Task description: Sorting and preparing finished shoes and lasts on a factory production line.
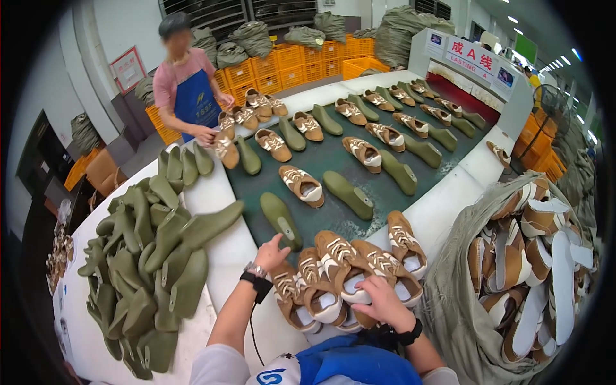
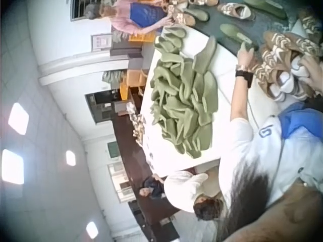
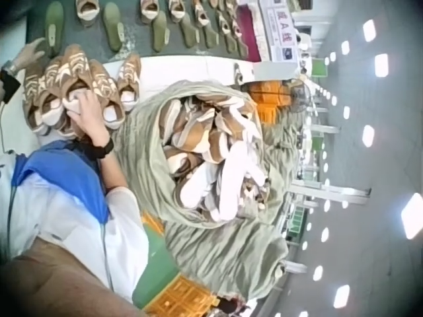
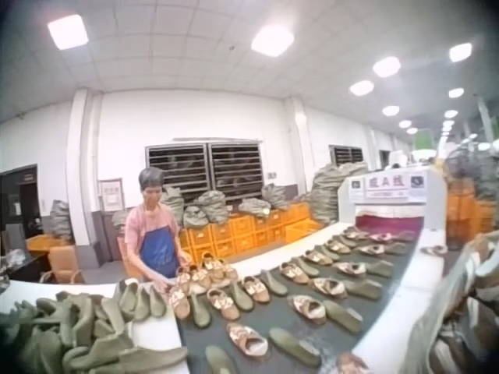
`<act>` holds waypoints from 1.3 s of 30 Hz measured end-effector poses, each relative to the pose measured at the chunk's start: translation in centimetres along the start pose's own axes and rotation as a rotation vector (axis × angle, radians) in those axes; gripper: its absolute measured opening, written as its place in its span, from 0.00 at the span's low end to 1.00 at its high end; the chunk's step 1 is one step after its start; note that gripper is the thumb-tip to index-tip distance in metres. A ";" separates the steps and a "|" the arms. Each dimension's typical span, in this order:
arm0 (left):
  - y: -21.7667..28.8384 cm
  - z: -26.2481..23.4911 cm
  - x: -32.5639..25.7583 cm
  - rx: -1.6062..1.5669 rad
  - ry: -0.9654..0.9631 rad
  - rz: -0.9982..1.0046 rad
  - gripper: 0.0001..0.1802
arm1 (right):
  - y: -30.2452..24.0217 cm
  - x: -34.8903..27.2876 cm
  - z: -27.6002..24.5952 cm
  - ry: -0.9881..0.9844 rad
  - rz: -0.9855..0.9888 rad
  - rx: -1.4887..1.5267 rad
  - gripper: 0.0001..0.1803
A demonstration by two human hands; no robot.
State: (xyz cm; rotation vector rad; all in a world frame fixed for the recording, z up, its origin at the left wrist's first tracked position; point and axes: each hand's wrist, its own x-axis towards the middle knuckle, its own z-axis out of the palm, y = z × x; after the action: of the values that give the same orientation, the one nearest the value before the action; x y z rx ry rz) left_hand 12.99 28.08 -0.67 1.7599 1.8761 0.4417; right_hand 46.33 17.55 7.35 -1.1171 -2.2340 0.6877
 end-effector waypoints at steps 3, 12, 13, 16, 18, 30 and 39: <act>0.8 1.7 -6.7 -0.086 0.052 0.184 0.28 | 0.5 0.0 0.2 -0.009 -0.017 -0.013 0.22; -0.6 7.2 -14.4 0.153 0.219 0.287 0.30 | -0.9 -0.3 0.6 0.001 -0.036 -0.078 0.21; -1.1 6.9 -13.9 0.110 0.125 0.242 0.29 | -1.0 -0.4 0.7 0.004 -0.044 -0.078 0.22; -0.9 4.3 -11.8 0.036 0.019 0.249 0.27 | -1.0 -0.5 0.5 0.003 -0.026 -0.067 0.21; -0.4 1.6 -9.6 0.015 -0.035 0.161 0.27 | -0.9 -0.7 0.2 0.007 -0.008 -0.071 0.21; -11.4 -11.1 18.0 0.354 0.322 -0.093 0.17 | 0.0 0.8 0.6 -0.099 0.054 -0.091 0.20; -14.4 -6.9 28.8 0.501 0.215 -0.225 0.28 | -2.2 3.3 -0.3 -0.088 0.299 -0.021 0.22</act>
State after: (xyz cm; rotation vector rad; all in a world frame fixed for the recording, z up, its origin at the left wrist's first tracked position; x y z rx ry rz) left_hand -3.22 55.86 -7.66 1.8233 2.4704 0.0764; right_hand 43.64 19.14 9.78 -1.4762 -2.1710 0.8489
